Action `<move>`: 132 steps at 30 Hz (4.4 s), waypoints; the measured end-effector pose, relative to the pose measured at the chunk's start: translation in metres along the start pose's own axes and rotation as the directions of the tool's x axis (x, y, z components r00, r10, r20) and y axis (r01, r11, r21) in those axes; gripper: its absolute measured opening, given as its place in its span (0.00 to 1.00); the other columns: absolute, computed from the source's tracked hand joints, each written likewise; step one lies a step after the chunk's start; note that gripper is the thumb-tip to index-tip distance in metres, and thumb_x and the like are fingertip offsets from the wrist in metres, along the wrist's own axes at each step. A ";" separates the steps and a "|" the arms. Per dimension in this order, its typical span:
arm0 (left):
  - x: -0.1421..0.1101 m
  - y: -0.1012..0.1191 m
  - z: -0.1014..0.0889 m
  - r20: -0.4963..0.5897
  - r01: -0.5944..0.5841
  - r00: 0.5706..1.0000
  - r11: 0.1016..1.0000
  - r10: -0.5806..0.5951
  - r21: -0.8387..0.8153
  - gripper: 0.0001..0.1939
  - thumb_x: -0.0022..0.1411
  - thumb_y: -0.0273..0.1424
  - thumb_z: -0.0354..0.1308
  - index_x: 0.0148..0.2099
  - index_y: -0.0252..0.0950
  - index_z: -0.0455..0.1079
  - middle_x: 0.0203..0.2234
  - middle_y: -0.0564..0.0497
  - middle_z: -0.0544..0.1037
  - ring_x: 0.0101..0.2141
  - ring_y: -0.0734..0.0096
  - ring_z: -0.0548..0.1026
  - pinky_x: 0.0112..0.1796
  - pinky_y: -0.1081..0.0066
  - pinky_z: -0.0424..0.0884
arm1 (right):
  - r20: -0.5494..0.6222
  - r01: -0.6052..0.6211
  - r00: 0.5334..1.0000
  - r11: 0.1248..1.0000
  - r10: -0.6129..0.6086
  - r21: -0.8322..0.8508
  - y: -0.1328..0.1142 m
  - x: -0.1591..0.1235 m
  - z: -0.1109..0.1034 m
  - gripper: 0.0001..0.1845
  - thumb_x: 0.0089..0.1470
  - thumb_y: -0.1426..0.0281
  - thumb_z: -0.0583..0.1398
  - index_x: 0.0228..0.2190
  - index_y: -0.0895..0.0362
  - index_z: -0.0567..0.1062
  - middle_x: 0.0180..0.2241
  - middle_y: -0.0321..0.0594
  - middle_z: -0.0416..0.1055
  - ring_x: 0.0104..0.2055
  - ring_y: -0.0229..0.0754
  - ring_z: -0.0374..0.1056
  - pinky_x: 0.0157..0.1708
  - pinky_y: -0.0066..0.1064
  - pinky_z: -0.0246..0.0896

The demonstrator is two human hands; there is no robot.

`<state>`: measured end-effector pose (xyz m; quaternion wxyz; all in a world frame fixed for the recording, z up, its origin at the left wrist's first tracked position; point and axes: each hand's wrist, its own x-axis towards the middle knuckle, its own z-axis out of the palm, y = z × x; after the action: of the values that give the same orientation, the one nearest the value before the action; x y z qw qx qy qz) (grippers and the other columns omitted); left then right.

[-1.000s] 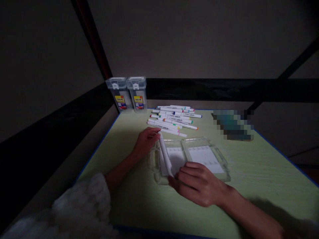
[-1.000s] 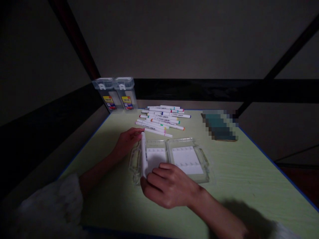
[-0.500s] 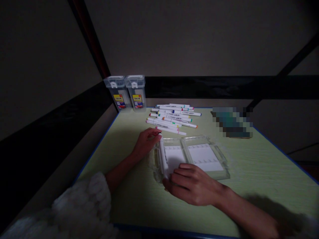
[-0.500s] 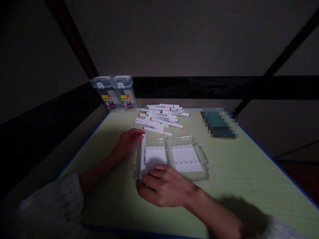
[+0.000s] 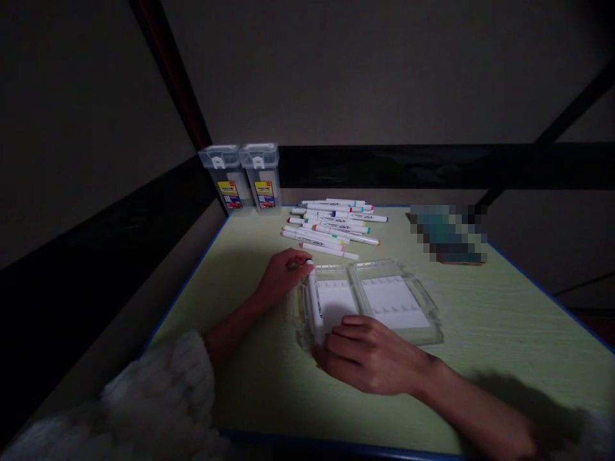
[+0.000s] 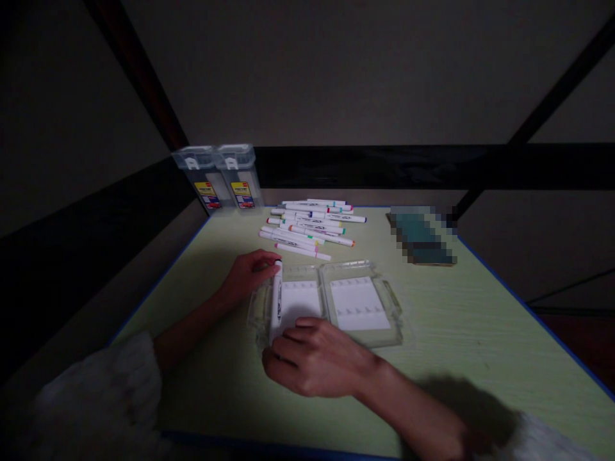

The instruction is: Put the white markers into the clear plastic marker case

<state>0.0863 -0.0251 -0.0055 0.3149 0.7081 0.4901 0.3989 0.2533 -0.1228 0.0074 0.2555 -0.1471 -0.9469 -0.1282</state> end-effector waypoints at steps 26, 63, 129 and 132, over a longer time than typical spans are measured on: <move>0.002 0.003 -0.001 0.085 0.127 0.989 0.989 -0.120 -0.081 0.09 0.43 0.27 0.58 0.31 0.30 0.70 0.23 0.52 0.74 0.27 0.74 0.72 0.31 0.75 0.68 | 0.109 -0.134 0.987 0.980 0.118 0.150 -0.003 -0.001 -0.001 0.08 0.54 0.73 0.53 0.36 0.60 0.71 0.23 0.34 0.68 0.26 0.36 0.63 0.26 0.30 0.55; -0.001 0.000 0.000 0.019 0.041 0.999 0.997 -0.040 -0.072 0.09 0.45 0.28 0.57 0.32 0.31 0.71 0.26 0.50 0.74 0.29 0.74 0.71 0.31 0.74 0.67 | 0.055 -0.075 0.996 0.995 0.072 0.058 -0.003 0.003 -0.005 0.06 0.54 0.76 0.53 0.31 0.59 0.70 0.20 0.32 0.65 0.23 0.35 0.60 0.23 0.30 0.49; 0.001 0.003 -0.013 -0.006 0.015 1.000 1.000 -0.015 0.006 0.05 0.46 0.25 0.54 0.28 0.32 0.71 0.26 0.50 0.75 0.29 0.73 0.72 0.30 0.75 0.67 | -0.058 -0.806 0.567 0.539 0.822 -0.245 0.083 -0.057 -0.021 0.10 0.54 0.69 0.50 0.33 0.61 0.68 0.32 0.44 0.64 0.26 0.40 0.62 0.24 0.31 0.56; 0.000 0.001 -0.011 0.032 0.011 0.999 0.998 -0.013 0.060 0.05 0.45 0.24 0.54 0.27 0.32 0.71 0.25 0.50 0.74 0.28 0.74 0.71 0.28 0.76 0.66 | -0.066 -0.839 0.501 0.466 0.863 -0.281 0.089 -0.066 -0.023 0.11 0.54 0.68 0.50 0.33 0.60 0.69 0.31 0.45 0.65 0.23 0.38 0.60 0.22 0.30 0.53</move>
<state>0.0771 -0.0248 0.0006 0.3041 0.7205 0.5010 0.3707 0.3488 -0.0615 0.0071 0.2212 -0.6380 -0.7295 -0.1085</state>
